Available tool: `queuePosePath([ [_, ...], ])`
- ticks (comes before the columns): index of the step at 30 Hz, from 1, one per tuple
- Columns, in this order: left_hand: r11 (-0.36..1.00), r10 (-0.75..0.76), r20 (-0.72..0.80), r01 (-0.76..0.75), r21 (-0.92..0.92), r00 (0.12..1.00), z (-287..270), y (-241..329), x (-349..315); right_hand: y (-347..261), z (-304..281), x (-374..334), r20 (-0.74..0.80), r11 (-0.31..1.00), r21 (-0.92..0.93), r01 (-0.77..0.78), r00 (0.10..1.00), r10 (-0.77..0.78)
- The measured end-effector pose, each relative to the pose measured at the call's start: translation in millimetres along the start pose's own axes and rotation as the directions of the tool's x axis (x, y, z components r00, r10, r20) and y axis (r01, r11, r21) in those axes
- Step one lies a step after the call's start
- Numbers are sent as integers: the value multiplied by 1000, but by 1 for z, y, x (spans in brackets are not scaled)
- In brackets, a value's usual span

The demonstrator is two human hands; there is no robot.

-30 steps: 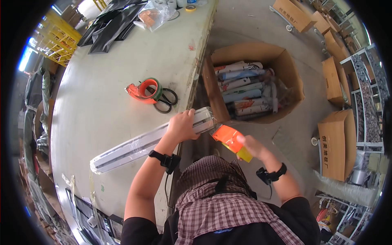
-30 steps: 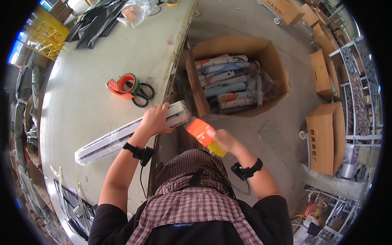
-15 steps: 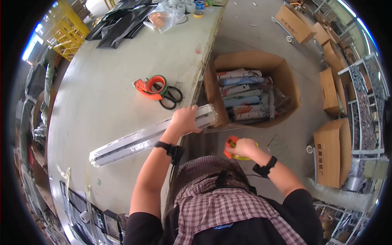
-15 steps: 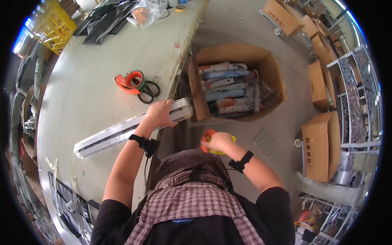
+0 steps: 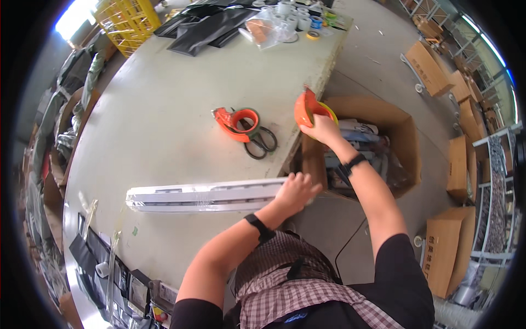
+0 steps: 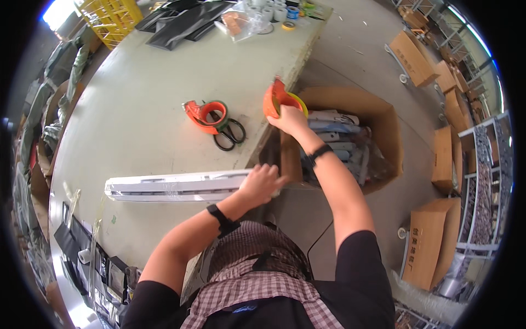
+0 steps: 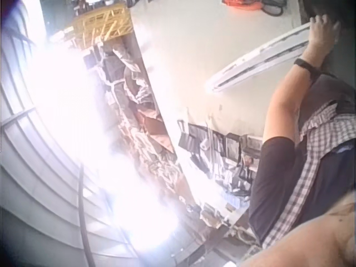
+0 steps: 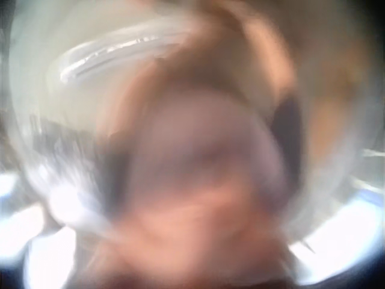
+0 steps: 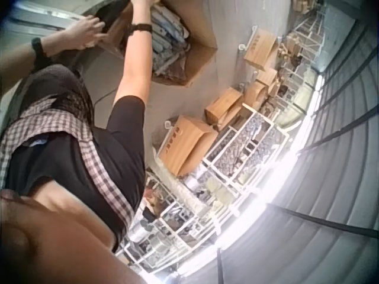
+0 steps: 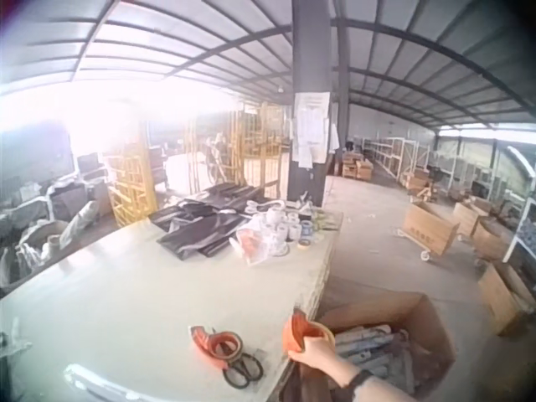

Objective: The person wraps two long metal bars in silver plastic sheets, securing them with green tape using a handheld dispenser, applying labels, and placing them into a large cardboard box.

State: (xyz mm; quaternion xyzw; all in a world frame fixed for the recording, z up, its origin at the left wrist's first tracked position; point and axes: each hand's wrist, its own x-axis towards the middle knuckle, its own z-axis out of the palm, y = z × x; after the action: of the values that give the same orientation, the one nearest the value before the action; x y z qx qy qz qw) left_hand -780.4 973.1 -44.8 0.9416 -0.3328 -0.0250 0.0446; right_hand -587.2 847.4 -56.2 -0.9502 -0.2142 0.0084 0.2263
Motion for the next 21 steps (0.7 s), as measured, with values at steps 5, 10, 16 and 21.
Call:
queuePosePath([
  [5,967,222,79,-210,-143,972,-7,-10,-50,-45,41,64,40,900,-399,175,984,-173],
  [10,952,286,121,-268,-146,951,1,-11,-105,-132,66,5,192,986,-153,60,981,-30],
  [16,896,433,130,-410,-168,892,-13,-5,-107,-111,88,5,147,990,-140,14,989,6],
  [21,907,355,210,-282,-314,911,-29,1,-100,-100,11,-60,465,1000,-24,-18,885,27],
])
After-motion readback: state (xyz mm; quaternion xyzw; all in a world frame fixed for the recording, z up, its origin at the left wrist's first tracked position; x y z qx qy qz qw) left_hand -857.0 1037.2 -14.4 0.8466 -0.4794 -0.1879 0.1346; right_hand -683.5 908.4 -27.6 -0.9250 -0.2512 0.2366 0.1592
